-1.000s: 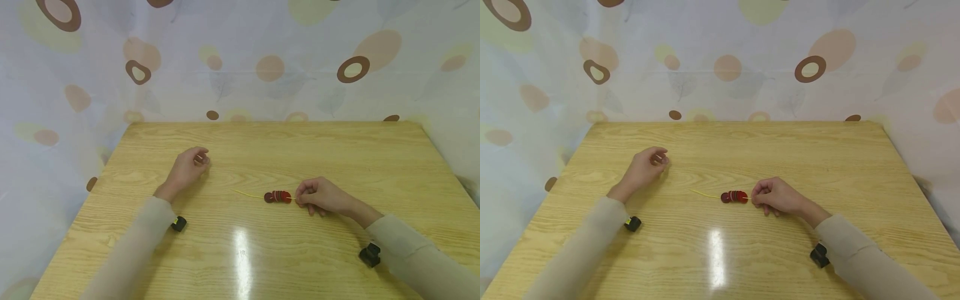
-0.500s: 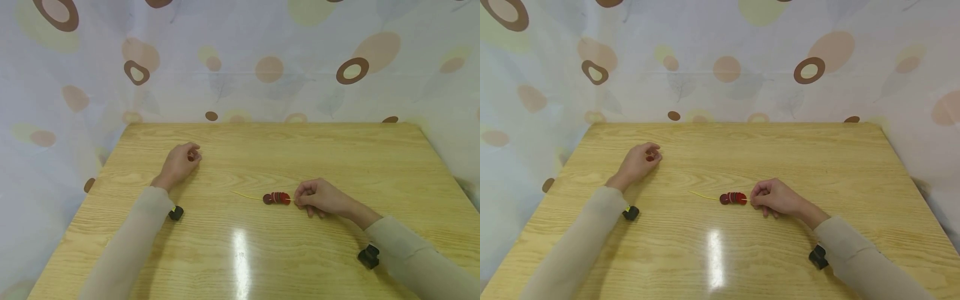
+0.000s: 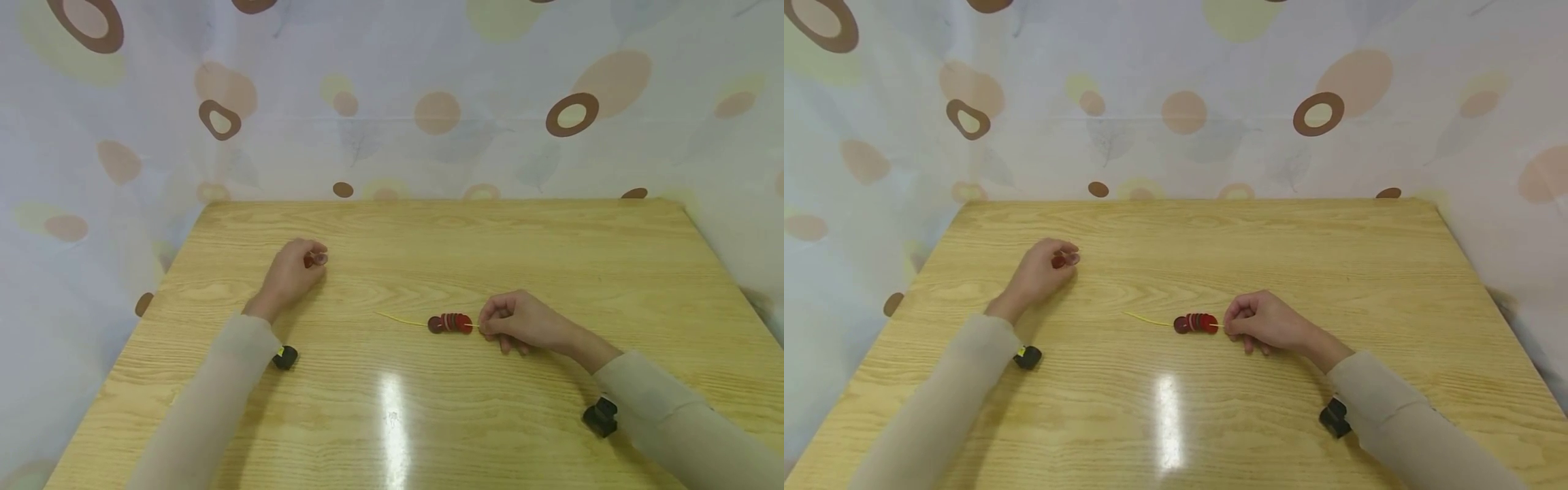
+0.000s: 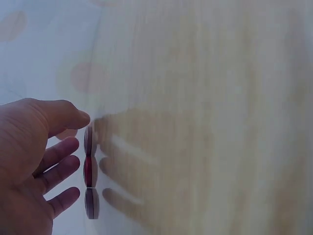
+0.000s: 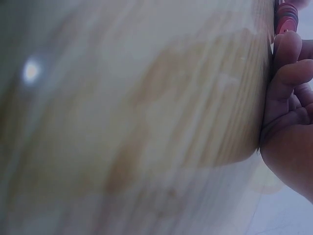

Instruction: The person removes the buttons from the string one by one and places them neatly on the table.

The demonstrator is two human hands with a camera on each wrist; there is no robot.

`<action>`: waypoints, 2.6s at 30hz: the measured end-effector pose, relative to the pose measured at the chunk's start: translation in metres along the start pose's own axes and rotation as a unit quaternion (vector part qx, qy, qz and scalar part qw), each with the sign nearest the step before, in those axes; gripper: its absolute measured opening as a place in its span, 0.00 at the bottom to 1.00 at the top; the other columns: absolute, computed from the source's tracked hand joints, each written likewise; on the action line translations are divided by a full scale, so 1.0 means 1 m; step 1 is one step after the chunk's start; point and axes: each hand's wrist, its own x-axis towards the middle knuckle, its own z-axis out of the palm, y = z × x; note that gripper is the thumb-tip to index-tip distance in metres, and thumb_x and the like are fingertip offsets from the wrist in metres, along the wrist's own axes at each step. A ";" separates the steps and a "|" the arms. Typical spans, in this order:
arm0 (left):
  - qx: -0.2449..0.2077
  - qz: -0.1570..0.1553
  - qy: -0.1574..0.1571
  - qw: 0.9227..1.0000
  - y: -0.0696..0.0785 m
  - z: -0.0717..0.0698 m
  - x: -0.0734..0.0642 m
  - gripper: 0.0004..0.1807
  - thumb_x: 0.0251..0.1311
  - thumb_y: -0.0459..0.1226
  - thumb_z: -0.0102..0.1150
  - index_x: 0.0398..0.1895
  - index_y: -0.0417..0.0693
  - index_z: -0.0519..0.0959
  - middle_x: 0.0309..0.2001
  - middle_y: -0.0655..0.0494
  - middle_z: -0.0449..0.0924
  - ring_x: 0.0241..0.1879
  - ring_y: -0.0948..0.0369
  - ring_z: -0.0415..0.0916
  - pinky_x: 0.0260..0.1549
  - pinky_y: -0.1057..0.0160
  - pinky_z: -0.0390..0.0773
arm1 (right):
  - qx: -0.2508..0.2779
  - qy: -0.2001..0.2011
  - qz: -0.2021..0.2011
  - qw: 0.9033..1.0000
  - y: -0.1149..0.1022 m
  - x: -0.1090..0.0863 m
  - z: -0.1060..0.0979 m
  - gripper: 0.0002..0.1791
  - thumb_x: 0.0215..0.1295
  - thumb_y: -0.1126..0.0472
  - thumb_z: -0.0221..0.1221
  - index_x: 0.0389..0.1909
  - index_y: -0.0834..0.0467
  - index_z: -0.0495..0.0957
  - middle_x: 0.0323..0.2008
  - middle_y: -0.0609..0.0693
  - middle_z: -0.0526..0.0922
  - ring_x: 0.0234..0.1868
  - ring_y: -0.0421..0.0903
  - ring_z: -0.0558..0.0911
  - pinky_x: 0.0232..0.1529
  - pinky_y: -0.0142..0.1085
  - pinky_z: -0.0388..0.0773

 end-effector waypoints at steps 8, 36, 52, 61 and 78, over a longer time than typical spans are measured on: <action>-0.045 0.029 -0.009 0.999 0.019 0.017 -0.015 0.17 0.63 0.30 0.63 0.56 0.40 0.80 0.56 0.46 0.78 0.59 0.49 0.71 0.66 0.42 0.60 | 0.002 0.000 0.003 1.000 0.000 0.001 -0.001 0.07 0.71 0.64 0.58 0.39 0.65 0.80 0.27 0.57 0.82 0.18 0.42 0.76 0.12 0.29 0.68; -0.176 0.116 -0.160 0.964 0.108 0.086 -0.033 0.19 0.60 0.33 0.71 0.55 0.44 0.82 0.51 0.55 0.81 0.46 0.58 0.74 0.48 0.60 0.76 | 0.001 0.003 0.003 1.000 0.001 0.005 -0.004 0.07 0.71 0.63 0.59 0.40 0.65 0.79 0.28 0.57 0.82 0.19 0.43 0.77 0.12 0.29 0.68; -0.034 0.108 -0.156 0.981 0.122 0.100 -0.029 0.19 0.56 0.41 0.74 0.52 0.52 0.85 0.44 0.63 0.77 0.35 0.64 0.70 0.44 0.60 0.62 | 0.002 0.002 0.004 1.000 -0.001 0.005 -0.003 0.07 0.72 0.64 0.58 0.39 0.65 0.80 0.28 0.57 0.82 0.18 0.43 0.77 0.12 0.29 0.67; -0.029 0.104 -0.161 0.981 0.123 0.098 -0.028 0.16 0.57 0.42 0.74 0.49 0.54 0.86 0.43 0.65 0.77 0.35 0.64 0.70 0.44 0.60 0.61 | 0.006 0.001 0.003 1.000 0.000 0.005 -0.004 0.07 0.72 0.64 0.58 0.39 0.65 0.80 0.28 0.56 0.82 0.19 0.43 0.77 0.12 0.29 0.67; -0.140 0.084 -0.153 0.975 0.122 0.101 -0.026 0.16 0.58 0.40 0.74 0.50 0.52 0.85 0.49 0.63 0.81 0.54 0.62 0.75 0.59 0.58 0.71 | 0.006 0.002 0.007 1.000 0.000 0.003 -0.004 0.07 0.71 0.64 0.58 0.39 0.65 0.80 0.27 0.56 0.82 0.19 0.42 0.77 0.12 0.28 0.67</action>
